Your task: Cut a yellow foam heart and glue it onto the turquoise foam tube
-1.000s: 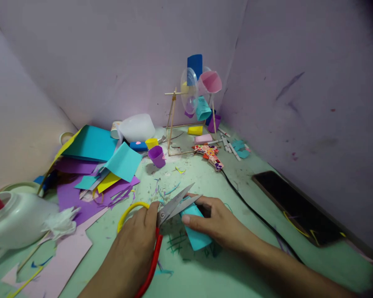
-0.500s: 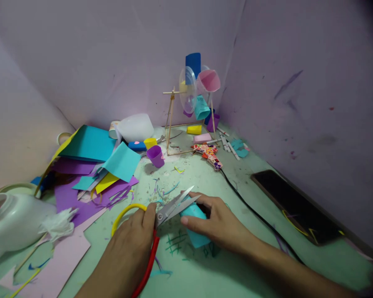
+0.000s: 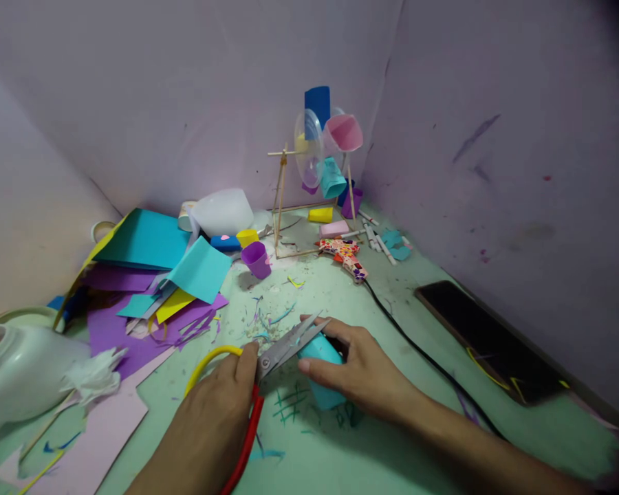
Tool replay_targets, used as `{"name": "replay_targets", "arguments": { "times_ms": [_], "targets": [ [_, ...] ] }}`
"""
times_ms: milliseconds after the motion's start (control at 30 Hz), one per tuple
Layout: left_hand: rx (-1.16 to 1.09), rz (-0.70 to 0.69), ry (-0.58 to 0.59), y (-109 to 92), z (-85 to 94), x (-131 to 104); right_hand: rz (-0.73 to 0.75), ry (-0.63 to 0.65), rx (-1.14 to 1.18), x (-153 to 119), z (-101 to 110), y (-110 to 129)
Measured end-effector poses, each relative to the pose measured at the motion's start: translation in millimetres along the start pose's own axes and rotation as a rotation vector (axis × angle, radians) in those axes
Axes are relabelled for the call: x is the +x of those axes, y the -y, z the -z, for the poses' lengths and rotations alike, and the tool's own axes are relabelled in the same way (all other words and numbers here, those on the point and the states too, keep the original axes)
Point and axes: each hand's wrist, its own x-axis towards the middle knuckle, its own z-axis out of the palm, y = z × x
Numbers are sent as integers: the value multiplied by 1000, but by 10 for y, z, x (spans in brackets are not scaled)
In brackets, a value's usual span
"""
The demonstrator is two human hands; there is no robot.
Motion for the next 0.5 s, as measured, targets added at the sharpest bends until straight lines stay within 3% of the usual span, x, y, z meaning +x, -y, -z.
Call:
{"name": "replay_targets", "arguments": {
  "times_ms": [200,500],
  "targets": [
    [45,66,158,-64,138,25,118,-107,-161,17,-34,-72],
    [-38,-5,21,-23,5,-6,197,-201,-186,-26,-93,-122]
  ]
}}
